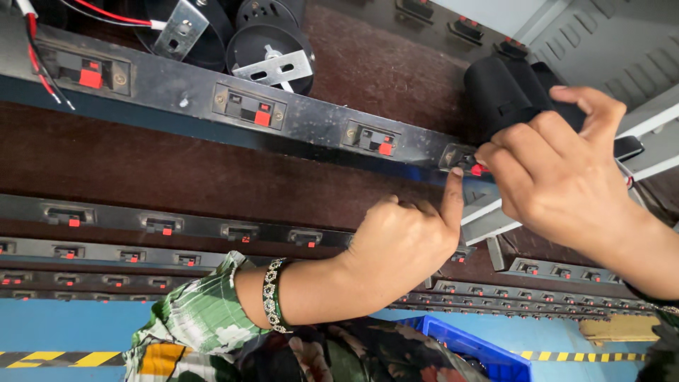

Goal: The person connects electrical wires from several black cylindrical light fixtures into a terminal strip on a multi-tiered shelf and moves finished items into a blue bin.

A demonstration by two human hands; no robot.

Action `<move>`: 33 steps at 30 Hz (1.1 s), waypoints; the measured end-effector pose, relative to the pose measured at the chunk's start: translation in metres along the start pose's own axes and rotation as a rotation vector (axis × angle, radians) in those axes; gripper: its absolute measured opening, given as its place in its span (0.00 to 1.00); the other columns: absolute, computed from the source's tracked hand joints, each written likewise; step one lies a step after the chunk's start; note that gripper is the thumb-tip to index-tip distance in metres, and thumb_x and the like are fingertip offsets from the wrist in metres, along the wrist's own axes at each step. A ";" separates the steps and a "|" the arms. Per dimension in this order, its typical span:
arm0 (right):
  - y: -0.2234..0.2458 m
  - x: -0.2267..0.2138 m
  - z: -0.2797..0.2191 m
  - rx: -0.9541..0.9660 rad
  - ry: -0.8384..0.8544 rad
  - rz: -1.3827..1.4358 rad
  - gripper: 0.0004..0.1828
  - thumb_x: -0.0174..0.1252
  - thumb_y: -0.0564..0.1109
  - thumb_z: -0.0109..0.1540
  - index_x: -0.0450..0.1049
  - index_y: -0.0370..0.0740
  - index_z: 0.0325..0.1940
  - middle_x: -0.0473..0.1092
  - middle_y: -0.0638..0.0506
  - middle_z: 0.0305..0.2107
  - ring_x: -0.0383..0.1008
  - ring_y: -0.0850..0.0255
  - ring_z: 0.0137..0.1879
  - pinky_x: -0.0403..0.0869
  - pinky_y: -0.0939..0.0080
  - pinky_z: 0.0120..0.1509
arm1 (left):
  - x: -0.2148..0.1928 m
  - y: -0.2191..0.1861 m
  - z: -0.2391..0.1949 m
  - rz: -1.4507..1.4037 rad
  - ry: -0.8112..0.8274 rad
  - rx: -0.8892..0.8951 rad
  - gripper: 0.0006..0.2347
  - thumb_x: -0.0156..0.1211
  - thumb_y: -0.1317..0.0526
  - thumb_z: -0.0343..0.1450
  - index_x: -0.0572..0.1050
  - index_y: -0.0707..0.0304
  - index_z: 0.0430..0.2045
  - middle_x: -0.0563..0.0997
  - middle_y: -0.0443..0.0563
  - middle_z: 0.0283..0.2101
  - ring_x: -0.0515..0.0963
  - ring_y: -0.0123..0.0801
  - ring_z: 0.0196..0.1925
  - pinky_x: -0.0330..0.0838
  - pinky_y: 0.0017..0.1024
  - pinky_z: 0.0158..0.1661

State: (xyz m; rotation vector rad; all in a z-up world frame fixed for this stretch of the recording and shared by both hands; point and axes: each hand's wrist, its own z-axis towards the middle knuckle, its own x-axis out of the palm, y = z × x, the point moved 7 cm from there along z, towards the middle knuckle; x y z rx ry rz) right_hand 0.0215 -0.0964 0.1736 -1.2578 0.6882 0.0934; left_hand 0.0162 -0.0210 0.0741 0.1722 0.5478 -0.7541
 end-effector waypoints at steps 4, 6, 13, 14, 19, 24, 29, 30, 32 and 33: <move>0.001 0.000 0.002 0.005 0.019 -0.016 0.10 0.65 0.39 0.47 0.79 0.42 0.33 0.69 0.58 0.30 0.67 0.59 0.39 0.62 0.36 0.69 | -0.001 0.000 0.001 0.013 0.012 0.017 0.26 0.58 0.61 0.61 0.77 0.73 0.55 0.71 0.40 0.11 0.70 0.24 0.13 0.62 0.26 0.20; 0.002 0.000 0.002 0.009 0.020 -0.027 0.10 0.64 0.39 0.47 0.79 0.42 0.33 0.68 0.58 0.29 0.67 0.59 0.39 0.62 0.36 0.68 | -0.001 0.001 0.001 0.006 0.003 0.002 0.25 0.58 0.61 0.62 0.78 0.73 0.54 0.71 0.40 0.12 0.70 0.24 0.12 0.62 0.26 0.19; 0.006 0.003 -0.002 0.032 0.007 -0.053 0.10 0.65 0.39 0.49 0.78 0.41 0.34 0.69 0.57 0.31 0.67 0.58 0.40 0.62 0.36 0.70 | -0.001 0.001 0.001 -0.013 -0.011 0.001 0.25 0.58 0.62 0.62 0.78 0.74 0.54 0.71 0.39 0.12 0.70 0.23 0.12 0.62 0.25 0.19; 0.008 0.002 -0.003 0.038 -0.015 -0.080 0.09 0.65 0.39 0.50 0.78 0.42 0.35 0.68 0.57 0.31 0.67 0.58 0.40 0.62 0.36 0.71 | -0.001 0.001 0.001 -0.016 -0.014 0.001 0.25 0.58 0.62 0.62 0.78 0.74 0.54 0.71 0.39 0.12 0.70 0.23 0.13 0.62 0.25 0.19; 0.008 -0.001 -0.004 0.057 -0.054 -0.069 0.07 0.67 0.38 0.55 0.79 0.41 0.36 0.69 0.57 0.33 0.66 0.59 0.40 0.62 0.37 0.72 | -0.002 0.000 0.002 0.003 -0.010 0.016 0.25 0.58 0.62 0.60 0.78 0.73 0.53 0.71 0.39 0.12 0.70 0.23 0.13 0.62 0.25 0.20; 0.008 0.000 -0.003 0.027 -0.027 -0.041 0.06 0.68 0.38 0.56 0.78 0.41 0.36 0.68 0.57 0.32 0.67 0.59 0.40 0.62 0.37 0.72 | -0.002 0.000 0.002 0.008 -0.006 0.010 0.25 0.59 0.61 0.60 0.78 0.73 0.53 0.71 0.39 0.12 0.70 0.22 0.13 0.62 0.25 0.19; 0.007 0.001 -0.002 0.043 -0.019 -0.041 0.06 0.67 0.38 0.56 0.78 0.41 0.36 0.69 0.57 0.33 0.67 0.58 0.41 0.62 0.37 0.72 | -0.002 -0.002 0.003 -0.008 -0.012 0.015 0.25 0.59 0.61 0.61 0.78 0.74 0.53 0.71 0.38 0.12 0.72 0.23 0.14 0.63 0.26 0.20; 0.006 0.001 -0.002 0.049 -0.022 -0.044 0.06 0.67 0.38 0.56 0.78 0.41 0.36 0.69 0.57 0.33 0.67 0.58 0.41 0.61 0.38 0.73 | -0.003 -0.002 0.003 -0.014 -0.015 0.016 0.25 0.59 0.61 0.61 0.78 0.74 0.53 0.71 0.38 0.13 0.72 0.23 0.14 0.63 0.26 0.20; 0.003 0.003 0.001 0.026 -0.002 -0.037 0.06 0.66 0.39 0.54 0.78 0.42 0.35 0.69 0.57 0.33 0.68 0.57 0.42 0.61 0.37 0.73 | -0.003 -0.001 0.004 -0.022 -0.013 0.018 0.24 0.59 0.61 0.62 0.78 0.73 0.53 0.72 0.39 0.13 0.72 0.23 0.14 0.64 0.26 0.20; 0.003 0.003 0.002 0.015 0.009 -0.034 0.07 0.65 0.39 0.53 0.78 0.42 0.35 0.69 0.57 0.32 0.68 0.57 0.42 0.61 0.37 0.74 | -0.002 -0.001 0.004 -0.024 -0.008 0.020 0.24 0.59 0.61 0.62 0.78 0.73 0.53 0.72 0.39 0.13 0.72 0.23 0.14 0.64 0.26 0.19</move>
